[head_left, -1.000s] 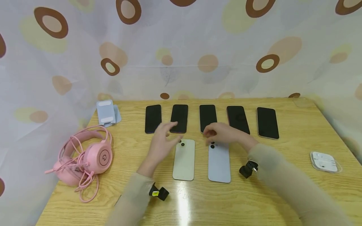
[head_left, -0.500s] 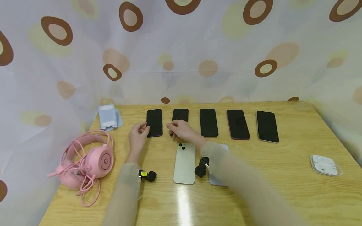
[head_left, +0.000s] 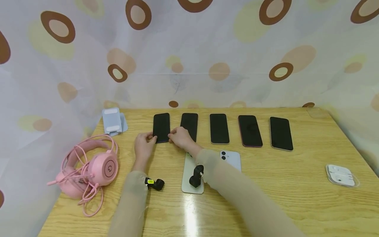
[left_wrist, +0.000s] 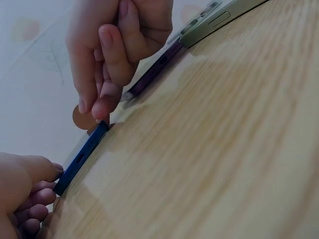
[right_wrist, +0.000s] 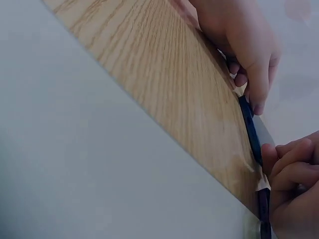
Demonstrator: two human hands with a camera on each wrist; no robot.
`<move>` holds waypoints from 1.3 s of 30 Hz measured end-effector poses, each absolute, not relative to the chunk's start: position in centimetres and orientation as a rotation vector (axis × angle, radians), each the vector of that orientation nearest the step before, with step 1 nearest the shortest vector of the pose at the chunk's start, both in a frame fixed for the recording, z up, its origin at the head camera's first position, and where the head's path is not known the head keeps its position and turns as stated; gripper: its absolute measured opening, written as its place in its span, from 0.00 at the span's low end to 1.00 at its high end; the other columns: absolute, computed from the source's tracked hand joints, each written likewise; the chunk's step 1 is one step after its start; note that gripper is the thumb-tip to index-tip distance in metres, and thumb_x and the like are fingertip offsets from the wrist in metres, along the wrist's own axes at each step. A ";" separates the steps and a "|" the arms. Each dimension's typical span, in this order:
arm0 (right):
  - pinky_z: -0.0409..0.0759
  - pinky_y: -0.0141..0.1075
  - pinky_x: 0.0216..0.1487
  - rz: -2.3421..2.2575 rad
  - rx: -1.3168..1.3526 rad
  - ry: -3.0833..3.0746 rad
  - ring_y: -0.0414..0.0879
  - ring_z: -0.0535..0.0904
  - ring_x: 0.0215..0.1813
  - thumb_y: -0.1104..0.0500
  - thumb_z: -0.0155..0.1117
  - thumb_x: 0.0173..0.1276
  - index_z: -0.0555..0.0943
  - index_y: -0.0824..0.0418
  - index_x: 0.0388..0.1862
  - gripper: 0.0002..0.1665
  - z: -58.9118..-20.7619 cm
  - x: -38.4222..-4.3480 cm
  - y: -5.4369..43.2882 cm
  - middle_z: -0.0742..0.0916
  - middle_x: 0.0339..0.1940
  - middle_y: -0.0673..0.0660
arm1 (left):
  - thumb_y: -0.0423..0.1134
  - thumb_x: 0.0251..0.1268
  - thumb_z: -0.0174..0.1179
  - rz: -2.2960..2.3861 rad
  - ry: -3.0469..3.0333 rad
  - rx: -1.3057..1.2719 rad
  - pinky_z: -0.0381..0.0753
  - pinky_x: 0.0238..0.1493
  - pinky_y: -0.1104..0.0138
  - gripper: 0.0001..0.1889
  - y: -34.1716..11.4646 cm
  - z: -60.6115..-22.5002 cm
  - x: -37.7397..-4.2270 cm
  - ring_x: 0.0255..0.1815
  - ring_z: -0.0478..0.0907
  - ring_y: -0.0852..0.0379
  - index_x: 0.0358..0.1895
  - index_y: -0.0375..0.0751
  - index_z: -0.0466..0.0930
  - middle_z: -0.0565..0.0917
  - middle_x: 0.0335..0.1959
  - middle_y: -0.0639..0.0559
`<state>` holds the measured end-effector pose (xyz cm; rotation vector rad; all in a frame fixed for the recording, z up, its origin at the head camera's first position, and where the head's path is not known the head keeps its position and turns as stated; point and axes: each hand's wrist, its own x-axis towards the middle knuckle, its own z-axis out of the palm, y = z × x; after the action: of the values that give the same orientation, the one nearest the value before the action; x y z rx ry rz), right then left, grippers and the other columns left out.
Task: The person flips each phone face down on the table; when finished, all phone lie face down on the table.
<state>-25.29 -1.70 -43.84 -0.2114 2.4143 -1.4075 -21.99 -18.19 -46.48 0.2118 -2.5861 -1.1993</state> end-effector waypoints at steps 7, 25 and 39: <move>0.66 0.28 0.14 -1.627 -0.027 2.264 0.38 0.67 0.12 0.62 0.61 0.68 0.77 0.69 0.50 0.14 -44.6 -25.7 -2.6 0.85 0.23 0.54 | 0.35 0.64 0.61 -1.174 -2.629 0.210 0.70 0.47 0.55 0.15 -18.6 -46.5 -22.0 0.43 0.73 0.44 0.50 0.28 0.81 0.78 0.38 0.40; 0.59 0.30 0.12 -1.957 -0.274 2.087 0.39 0.60 0.11 0.55 0.62 0.69 0.76 0.62 0.54 0.19 -43.4 -24.9 -0.9 0.86 0.37 0.60 | 0.38 0.68 0.53 -1.155 -2.662 0.051 0.71 0.50 0.56 0.16 -17.1 -45.9 -22.7 0.47 0.75 0.46 0.48 0.32 0.83 0.81 0.43 0.40; 0.66 0.31 0.16 -1.781 -0.457 2.250 0.41 0.66 0.14 0.56 0.62 0.69 0.77 0.57 0.59 0.20 -43.6 -25.0 -2.5 0.85 0.30 0.56 | 0.34 0.67 0.57 -1.574 -2.176 0.169 0.71 0.42 0.68 0.12 -16.7 -45.3 -22.3 0.41 0.74 0.53 0.42 0.28 0.84 0.80 0.39 0.40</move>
<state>-25.00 -2.54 -43.56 -0.4571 2.2498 -1.7807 -22.28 -16.70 -45.26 0.1691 -2.1763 -1.5738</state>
